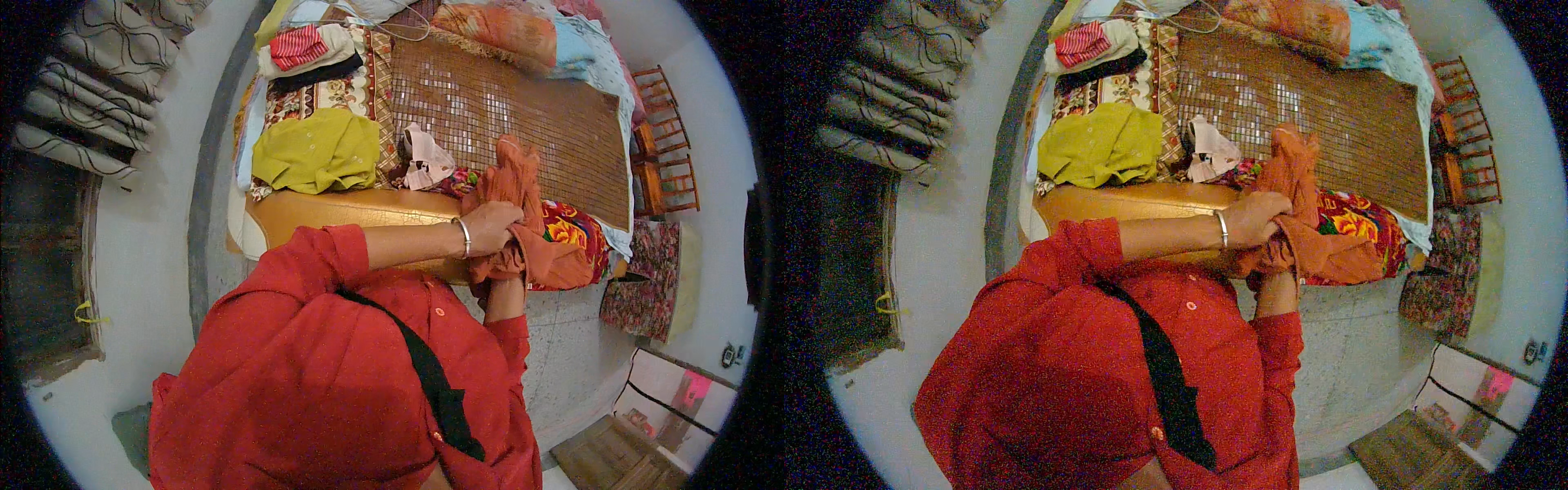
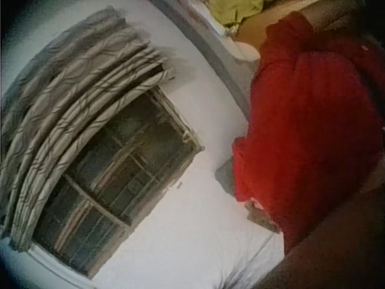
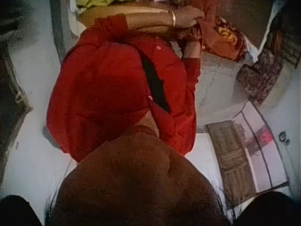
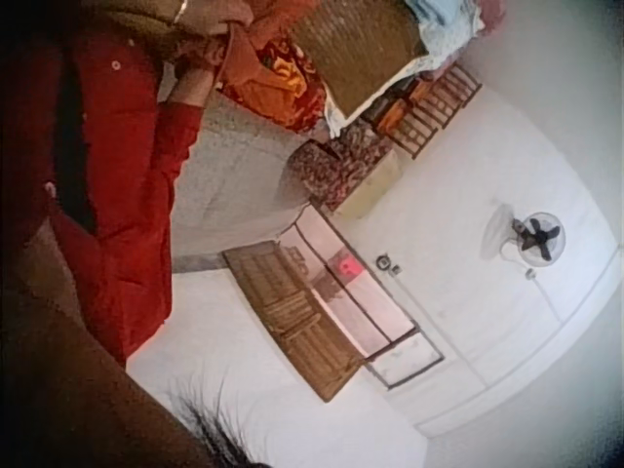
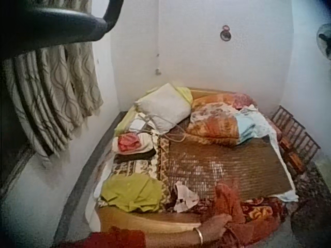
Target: The person folds several items of clothing on a bed. They handle a dark pair of pants, a light-colored pair of shorts, a red and white striped shirt, an orange shirt, and a light pink top. Each item is unfolded, smoothed, and folded into a neat stack on the bed surface.
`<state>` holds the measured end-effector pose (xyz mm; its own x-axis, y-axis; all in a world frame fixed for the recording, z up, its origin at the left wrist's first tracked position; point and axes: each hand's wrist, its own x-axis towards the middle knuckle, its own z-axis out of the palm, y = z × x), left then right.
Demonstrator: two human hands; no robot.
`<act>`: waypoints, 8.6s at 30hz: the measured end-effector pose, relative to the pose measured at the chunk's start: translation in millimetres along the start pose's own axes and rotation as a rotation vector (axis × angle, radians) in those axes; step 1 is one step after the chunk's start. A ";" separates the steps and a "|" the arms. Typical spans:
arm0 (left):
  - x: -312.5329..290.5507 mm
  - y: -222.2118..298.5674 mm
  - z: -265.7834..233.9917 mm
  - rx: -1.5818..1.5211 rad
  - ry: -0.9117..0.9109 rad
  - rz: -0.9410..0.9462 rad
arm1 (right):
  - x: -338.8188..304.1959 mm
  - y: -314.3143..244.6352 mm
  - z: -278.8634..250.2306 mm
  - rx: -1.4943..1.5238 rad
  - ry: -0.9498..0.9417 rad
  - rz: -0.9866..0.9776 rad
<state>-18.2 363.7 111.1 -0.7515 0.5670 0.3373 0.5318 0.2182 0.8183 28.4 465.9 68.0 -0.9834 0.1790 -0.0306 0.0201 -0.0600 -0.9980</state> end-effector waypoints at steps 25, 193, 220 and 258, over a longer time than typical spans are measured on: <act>9.2 -110.5 -108.0 -0.576 0.323 -0.553 | -50.3 -37.4 -70.2 -0.374 -0.501 0.142; 21.9 65.8 -341.5 -0.311 -0.115 -0.002 | 111.0 -210.2 -36.3 -1.078 -0.535 -0.997; 73.5 60.9 -350.5 -0.234 0.166 -0.057 | 116.4 -329.3 -37.6 -0.292 -0.219 -0.486; 84.8 37.9 -245.7 -0.358 0.033 -0.169 | 167.7 -213.0 -3.9 -0.453 -0.187 -0.533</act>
<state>-157.7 224.9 285.1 -0.8320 0.5199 0.1934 0.2337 0.0123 0.9722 -140.0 512.5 275.3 -0.8940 -0.1027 0.4362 -0.4377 0.4089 -0.8007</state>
